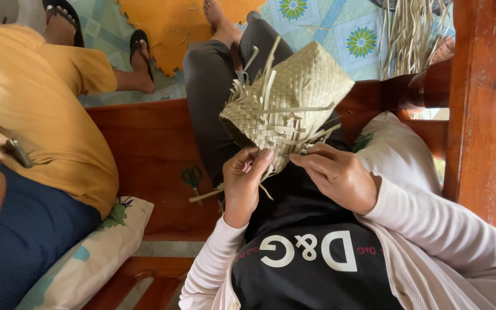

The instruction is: A person is weaving a basket from dried plant fibers, meticulously tucking the ends of the strands into the weave to secure them.

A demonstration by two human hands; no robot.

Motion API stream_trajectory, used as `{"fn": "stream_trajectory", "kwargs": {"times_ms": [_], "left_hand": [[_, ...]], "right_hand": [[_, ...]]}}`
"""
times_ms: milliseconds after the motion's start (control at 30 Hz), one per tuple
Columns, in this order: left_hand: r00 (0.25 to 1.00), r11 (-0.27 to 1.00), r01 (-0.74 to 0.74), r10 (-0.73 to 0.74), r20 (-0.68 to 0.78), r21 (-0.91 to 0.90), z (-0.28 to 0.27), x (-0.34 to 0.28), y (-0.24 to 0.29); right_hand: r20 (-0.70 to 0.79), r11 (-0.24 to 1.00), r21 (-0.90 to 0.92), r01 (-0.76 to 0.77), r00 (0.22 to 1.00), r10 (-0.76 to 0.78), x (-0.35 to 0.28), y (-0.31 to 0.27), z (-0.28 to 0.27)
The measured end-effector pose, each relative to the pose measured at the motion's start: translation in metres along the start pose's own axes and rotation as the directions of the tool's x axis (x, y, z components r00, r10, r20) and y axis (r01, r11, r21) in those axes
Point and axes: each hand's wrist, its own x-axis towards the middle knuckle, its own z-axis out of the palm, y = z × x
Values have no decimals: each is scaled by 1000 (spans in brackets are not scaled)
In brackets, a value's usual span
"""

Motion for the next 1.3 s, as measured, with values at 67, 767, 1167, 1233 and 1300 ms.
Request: {"fn": "stream_trajectory", "kwargs": {"times_ms": [67, 767, 1167, 1233, 1300], "left_hand": [[1000, 999, 24, -23, 10, -30, 0, 0, -2], [986, 994, 21, -38, 162, 108, -6, -5, 17], [966, 949, -171, 109, 234, 264, -9, -7, 4], [963, 947, -183, 118, 243, 264, -9, -6, 5], [959, 942, -201, 134, 249, 270, -9, -7, 8]], "right_hand": [[-8, 1000, 23, 9, 1000, -8, 1, 0, 0], [37, 987, -133, 91, 996, -87, 6, -5, -7], [128, 925, -369, 95, 990, -50, 2, -12, -12], [133, 926, -367, 88, 990, -41, 4, -14, -12], [142, 939, -335, 71, 990, -24, 4, -15, -13]]}}
